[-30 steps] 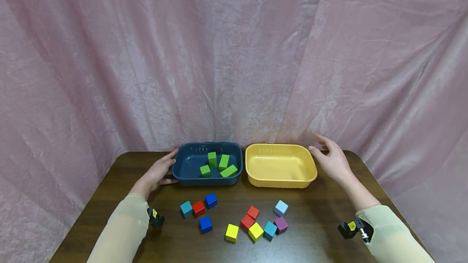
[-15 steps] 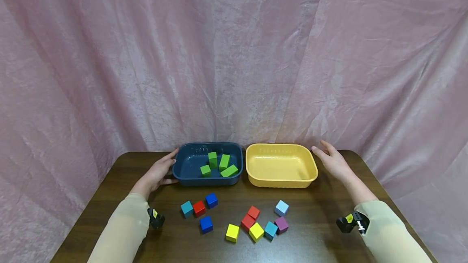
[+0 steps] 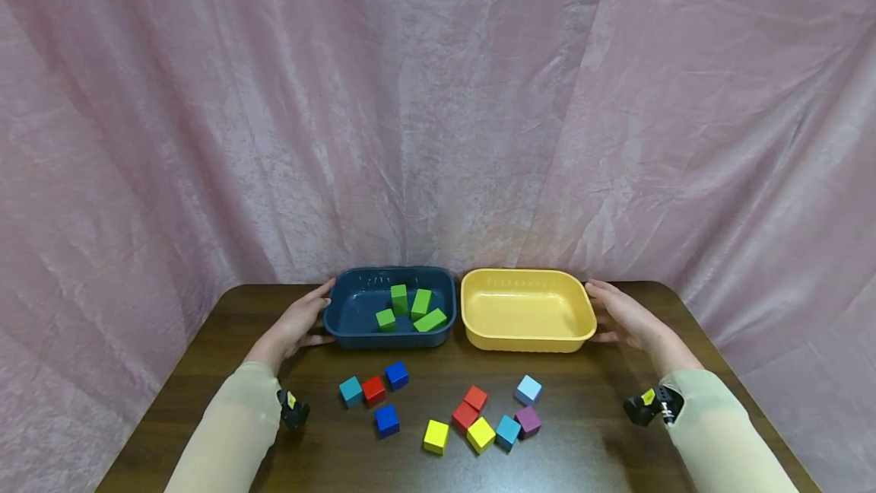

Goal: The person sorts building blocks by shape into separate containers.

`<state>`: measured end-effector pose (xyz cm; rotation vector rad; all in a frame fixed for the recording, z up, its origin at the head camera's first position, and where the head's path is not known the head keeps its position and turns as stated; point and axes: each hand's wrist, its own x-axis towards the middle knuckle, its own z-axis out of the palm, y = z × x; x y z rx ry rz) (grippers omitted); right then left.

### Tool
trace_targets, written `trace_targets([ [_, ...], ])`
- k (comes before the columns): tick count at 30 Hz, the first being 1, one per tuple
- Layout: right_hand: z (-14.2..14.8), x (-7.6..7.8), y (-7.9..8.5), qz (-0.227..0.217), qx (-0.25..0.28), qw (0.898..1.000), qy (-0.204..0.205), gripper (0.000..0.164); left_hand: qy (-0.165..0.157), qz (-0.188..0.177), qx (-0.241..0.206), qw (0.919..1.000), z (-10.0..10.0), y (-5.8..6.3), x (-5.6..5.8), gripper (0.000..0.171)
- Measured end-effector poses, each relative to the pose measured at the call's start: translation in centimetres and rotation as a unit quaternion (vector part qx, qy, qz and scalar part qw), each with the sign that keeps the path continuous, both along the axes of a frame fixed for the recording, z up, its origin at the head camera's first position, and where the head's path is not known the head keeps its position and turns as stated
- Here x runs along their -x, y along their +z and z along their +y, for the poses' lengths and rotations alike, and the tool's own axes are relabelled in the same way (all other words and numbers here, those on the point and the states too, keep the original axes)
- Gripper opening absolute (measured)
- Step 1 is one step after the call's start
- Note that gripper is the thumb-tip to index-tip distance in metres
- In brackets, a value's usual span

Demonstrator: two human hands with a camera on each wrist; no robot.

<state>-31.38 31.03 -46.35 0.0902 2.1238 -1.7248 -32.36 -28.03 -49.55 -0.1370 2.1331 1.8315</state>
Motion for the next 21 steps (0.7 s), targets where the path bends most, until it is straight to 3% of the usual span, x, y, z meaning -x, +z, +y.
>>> trace_targets([
  [21, 0.6, 0.6, -1.9, -0.016, 0.058, 0.998, -0.021, 0.07, 0.0, -0.004, -0.001, 1.0, 0.1, 0.3, -0.2, 0.057],
])
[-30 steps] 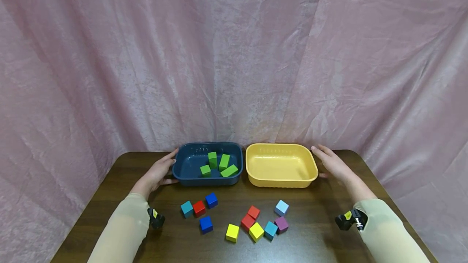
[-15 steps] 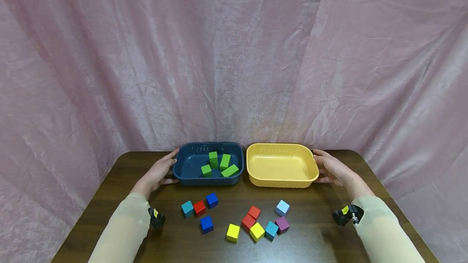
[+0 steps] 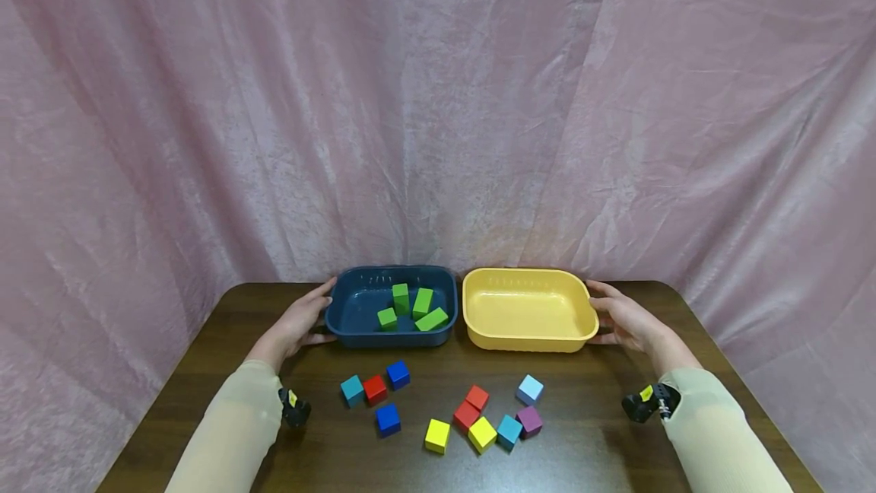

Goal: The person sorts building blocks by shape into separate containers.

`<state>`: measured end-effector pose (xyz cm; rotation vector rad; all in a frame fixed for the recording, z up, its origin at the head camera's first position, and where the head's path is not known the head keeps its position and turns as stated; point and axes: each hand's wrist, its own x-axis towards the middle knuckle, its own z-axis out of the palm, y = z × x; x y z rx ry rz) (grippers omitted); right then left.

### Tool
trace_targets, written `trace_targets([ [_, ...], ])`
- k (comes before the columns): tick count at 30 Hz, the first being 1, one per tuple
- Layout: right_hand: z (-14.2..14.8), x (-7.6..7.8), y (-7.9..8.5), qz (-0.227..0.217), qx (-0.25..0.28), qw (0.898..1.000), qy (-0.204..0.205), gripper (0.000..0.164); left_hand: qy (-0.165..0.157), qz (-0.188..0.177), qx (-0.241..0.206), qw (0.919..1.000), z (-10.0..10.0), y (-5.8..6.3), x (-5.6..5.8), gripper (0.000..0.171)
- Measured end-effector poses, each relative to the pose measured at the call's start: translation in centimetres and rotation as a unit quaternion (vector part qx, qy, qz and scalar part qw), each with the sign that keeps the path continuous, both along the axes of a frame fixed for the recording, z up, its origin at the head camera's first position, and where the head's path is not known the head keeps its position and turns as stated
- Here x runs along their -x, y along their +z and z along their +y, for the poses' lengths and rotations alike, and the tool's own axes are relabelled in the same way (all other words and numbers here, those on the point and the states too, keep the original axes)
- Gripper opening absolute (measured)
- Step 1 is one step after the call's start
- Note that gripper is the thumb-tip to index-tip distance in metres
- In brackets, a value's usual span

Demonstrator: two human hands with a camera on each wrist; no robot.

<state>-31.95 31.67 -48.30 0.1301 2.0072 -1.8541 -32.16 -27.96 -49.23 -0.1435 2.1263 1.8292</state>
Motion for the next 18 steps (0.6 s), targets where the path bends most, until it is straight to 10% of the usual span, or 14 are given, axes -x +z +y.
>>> trace_targets([
  [18, 0.62, 0.48, -0.77, 0.012, -0.008, 0.999, 0.03, 0.07, -0.001, 0.005, 0.004, 1.0, -0.03, -0.08, 0.03, 0.057],
])
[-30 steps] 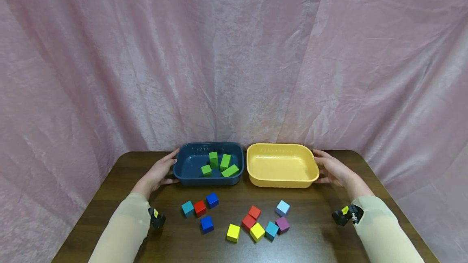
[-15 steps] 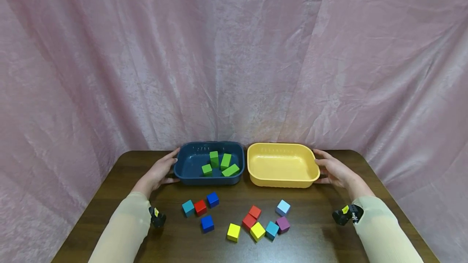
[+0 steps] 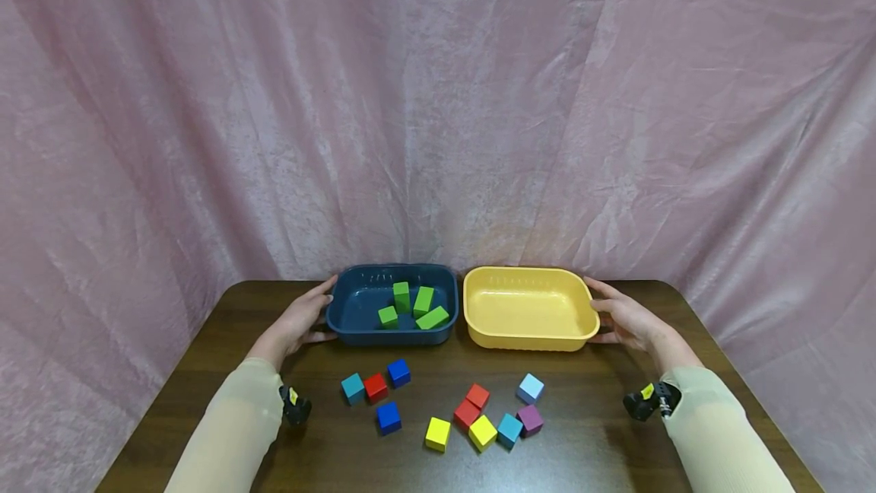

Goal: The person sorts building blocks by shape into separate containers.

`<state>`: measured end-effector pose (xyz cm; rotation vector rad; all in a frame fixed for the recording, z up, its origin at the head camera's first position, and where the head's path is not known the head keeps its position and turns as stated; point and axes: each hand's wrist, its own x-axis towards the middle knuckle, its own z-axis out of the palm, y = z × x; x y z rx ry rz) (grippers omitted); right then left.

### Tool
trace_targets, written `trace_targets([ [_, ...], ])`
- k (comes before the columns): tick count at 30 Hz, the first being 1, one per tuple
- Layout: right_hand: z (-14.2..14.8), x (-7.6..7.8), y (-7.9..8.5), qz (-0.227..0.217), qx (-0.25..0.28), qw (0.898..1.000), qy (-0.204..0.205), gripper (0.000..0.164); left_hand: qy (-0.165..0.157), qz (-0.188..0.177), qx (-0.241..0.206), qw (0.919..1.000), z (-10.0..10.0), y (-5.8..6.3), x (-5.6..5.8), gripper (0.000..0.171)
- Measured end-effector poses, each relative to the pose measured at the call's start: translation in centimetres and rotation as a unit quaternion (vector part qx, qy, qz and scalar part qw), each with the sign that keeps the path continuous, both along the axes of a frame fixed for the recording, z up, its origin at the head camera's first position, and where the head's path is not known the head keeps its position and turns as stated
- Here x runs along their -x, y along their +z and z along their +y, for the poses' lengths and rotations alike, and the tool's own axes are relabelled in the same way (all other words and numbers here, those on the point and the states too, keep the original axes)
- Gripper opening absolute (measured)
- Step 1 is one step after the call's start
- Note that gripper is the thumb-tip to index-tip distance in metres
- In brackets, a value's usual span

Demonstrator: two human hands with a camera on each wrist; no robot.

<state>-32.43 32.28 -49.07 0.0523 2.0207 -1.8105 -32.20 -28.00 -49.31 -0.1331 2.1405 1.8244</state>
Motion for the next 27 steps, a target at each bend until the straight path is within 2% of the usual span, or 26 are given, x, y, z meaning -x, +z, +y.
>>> trace_targets([
  [27, -0.15, -0.25, 0.15, 0.007, -0.001, 1.0, 0.008, 0.067, -0.002, 0.002, -0.001, 1.0, 0.0, -0.13, 0.1, 0.057],
])
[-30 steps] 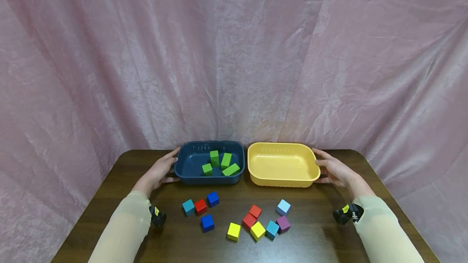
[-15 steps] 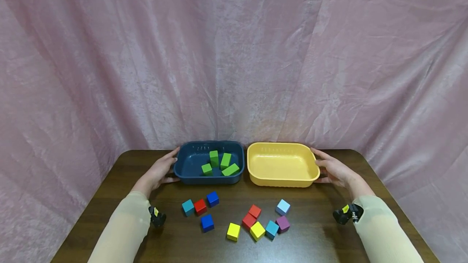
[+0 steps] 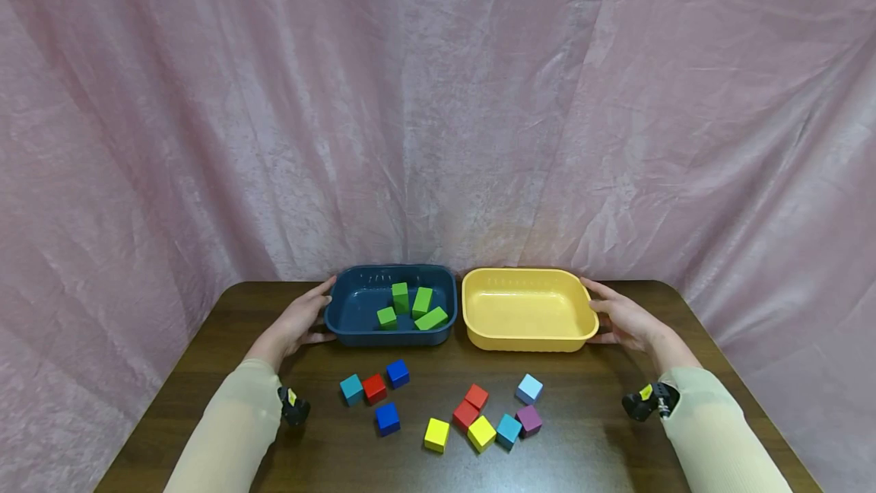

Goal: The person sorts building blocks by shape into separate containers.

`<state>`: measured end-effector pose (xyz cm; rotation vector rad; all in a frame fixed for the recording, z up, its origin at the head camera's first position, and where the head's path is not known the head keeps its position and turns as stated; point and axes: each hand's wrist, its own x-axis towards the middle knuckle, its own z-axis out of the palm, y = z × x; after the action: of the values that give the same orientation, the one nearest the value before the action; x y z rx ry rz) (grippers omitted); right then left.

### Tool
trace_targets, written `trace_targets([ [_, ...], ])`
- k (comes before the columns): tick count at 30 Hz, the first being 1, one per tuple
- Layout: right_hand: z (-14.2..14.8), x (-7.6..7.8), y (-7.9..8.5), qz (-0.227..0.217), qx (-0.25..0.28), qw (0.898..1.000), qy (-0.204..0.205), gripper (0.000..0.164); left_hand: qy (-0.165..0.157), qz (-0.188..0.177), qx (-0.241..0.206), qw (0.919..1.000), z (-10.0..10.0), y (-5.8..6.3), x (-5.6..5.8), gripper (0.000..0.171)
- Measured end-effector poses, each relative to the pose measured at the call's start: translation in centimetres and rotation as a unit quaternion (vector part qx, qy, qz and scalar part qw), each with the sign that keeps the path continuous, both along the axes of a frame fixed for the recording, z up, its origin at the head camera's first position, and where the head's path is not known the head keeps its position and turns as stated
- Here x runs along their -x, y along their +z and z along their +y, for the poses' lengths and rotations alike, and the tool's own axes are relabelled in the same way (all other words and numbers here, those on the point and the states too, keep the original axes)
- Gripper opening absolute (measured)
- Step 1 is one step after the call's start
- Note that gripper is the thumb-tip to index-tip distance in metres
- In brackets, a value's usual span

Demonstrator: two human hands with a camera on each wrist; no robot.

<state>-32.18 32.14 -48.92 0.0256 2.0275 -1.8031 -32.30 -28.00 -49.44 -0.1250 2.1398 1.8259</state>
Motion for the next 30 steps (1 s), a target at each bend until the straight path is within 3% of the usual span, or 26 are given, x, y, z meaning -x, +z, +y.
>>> trace_targets([
  [30, 0.55, -0.66, -0.21, 0.0, 0.032, 0.999, 0.008, 0.067, -0.003, 0.0, 0.003, 1.0, -0.15, -0.17, 0.04, 0.056],
])
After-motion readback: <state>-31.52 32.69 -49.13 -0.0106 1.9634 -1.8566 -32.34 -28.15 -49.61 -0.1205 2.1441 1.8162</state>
